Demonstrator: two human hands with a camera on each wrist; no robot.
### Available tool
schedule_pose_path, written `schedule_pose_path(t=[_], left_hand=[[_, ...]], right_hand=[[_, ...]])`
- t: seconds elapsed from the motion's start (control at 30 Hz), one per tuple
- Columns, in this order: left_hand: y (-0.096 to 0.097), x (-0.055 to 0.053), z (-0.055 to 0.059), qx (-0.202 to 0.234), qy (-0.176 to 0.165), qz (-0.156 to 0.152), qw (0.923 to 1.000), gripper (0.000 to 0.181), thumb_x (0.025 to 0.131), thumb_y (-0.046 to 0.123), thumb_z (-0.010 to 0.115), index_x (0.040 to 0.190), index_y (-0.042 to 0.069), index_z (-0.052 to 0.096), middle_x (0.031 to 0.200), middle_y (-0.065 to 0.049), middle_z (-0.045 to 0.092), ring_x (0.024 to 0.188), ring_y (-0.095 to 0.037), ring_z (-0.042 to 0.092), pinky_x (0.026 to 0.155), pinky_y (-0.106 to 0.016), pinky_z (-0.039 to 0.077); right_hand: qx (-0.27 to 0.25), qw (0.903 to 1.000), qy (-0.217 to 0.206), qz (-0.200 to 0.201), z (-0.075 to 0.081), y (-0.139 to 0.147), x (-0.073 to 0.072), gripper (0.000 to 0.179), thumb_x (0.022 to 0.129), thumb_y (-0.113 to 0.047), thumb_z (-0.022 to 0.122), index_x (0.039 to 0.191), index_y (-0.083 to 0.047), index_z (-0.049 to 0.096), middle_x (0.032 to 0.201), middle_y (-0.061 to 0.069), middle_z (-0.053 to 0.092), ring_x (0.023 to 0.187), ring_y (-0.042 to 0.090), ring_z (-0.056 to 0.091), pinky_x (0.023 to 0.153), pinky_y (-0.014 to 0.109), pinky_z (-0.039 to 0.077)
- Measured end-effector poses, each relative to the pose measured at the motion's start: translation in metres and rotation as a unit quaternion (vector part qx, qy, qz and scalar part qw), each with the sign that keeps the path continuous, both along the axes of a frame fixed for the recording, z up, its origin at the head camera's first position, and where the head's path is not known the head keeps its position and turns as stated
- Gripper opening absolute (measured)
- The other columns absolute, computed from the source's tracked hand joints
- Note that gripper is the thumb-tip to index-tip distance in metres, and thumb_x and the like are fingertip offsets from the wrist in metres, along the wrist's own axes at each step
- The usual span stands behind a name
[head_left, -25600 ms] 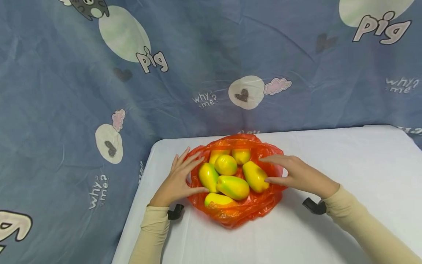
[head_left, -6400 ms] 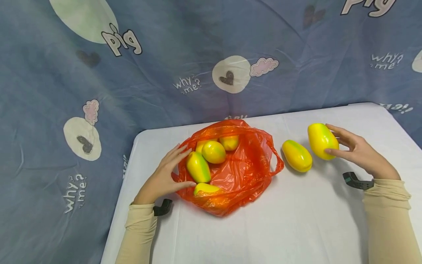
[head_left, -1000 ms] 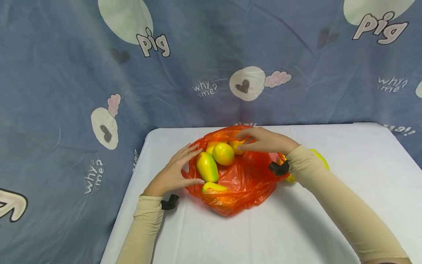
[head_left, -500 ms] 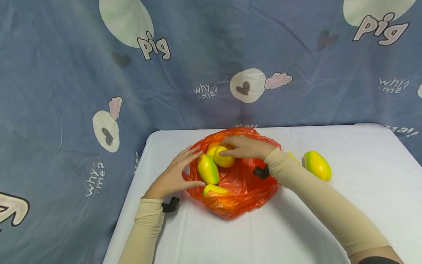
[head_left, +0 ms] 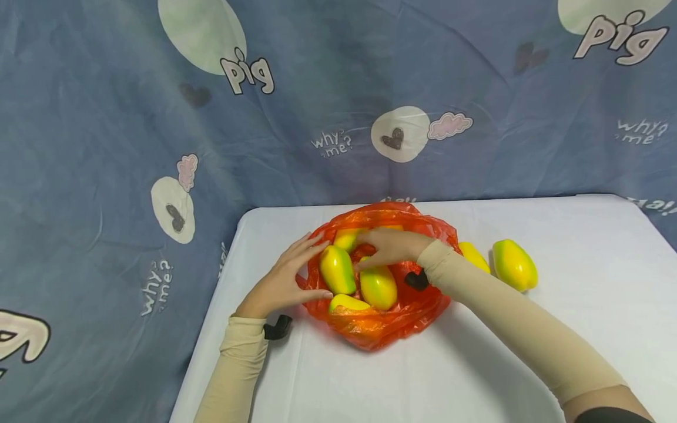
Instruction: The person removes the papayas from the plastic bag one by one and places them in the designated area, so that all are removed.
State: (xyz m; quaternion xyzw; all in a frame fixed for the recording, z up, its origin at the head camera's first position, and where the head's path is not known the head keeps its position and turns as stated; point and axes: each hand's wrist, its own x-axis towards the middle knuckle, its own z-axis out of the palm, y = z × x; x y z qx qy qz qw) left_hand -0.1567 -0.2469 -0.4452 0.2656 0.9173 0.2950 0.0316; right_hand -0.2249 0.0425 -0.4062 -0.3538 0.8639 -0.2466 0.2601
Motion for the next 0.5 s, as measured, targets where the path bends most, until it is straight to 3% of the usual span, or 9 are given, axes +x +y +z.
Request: schedule_pose_path(t=[0.23,0.5], left_hand=[[0.001,-0.003,0.002,0.006,0.017,-0.011,0.9998,0.104,0.074,0.068,0.083,0.159,0.024,0.043,0.171,0.005,0.028,0.162,-0.024,0.015,0.123,-0.068,0.026],[0.0,-0.001,0.0,0.003,0.012,-0.004,0.9999,0.103,0.073,0.066,0.084,0.159,0.027,0.042,0.171,0.002,0.028,0.162,-0.026,0.016,0.123,-0.068,0.026]], right_hand=[[0.036,0.9993,0.011,-0.002,-0.001,0.011,0.018,0.084,0.083,-0.054,0.083,0.15,-0.014,0.052,0.144,0.003,0.06,0.129,0.021,0.056,0.115,0.044,0.047],[0.01,0.9997,0.022,0.004,-0.014,0.018,0.031,0.081,0.082,-0.038,0.087,0.151,-0.017,0.051,0.15,0.005,0.055,0.133,0.023,0.053,0.116,0.043,0.046]])
